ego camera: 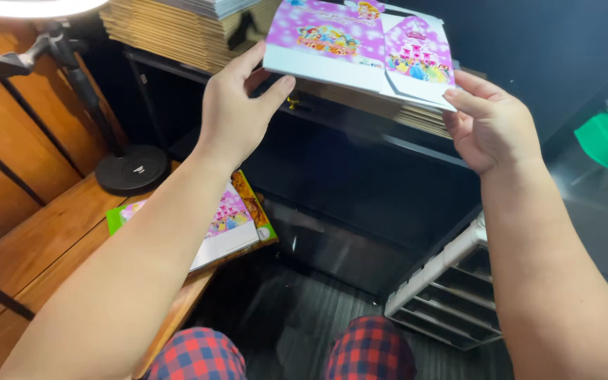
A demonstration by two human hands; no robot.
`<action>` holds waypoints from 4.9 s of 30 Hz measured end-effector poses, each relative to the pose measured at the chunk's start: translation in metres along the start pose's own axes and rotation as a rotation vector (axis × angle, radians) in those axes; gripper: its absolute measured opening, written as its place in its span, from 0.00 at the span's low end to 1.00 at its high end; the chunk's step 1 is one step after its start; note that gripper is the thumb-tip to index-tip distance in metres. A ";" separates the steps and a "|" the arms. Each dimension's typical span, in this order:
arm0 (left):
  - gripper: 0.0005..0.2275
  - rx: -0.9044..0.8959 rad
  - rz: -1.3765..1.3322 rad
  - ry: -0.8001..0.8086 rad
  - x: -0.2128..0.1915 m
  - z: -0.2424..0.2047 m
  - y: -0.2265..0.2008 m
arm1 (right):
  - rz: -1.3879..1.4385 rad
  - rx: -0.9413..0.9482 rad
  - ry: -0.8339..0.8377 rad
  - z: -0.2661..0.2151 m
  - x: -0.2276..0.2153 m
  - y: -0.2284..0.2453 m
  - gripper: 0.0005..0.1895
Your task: The person sits on the floor and repeatedly picks up small, flat, pink and white paper items from a wooden surface. They lift each item and place it onto a stack on a black shelf to their right, continuing this process throughout the video.
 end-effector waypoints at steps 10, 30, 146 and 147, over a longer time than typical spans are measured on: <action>0.19 -0.061 0.045 -0.005 0.060 0.068 0.030 | -0.097 -0.020 -0.204 0.026 -0.027 0.024 0.25; 0.25 -0.239 0.259 0.114 0.107 0.100 0.090 | -0.189 0.035 -0.270 0.106 -0.067 0.000 0.26; 0.25 -1.046 0.418 -0.413 -0.198 -0.339 0.215 | -1.384 -0.066 0.587 -0.080 0.189 -0.409 0.34; 0.25 -1.037 0.350 -0.452 -0.197 -0.341 0.218 | -1.389 -0.067 0.590 -0.079 0.189 -0.410 0.34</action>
Point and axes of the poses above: each hand's wrist, its own z-axis towards the middle knuckle, its own x-axis out of the palm, y = z × x, the point moved 6 cm from there along z, towards the middle knuckle, and after that the axes turned 1 degree about y, right-handed, at the moved point
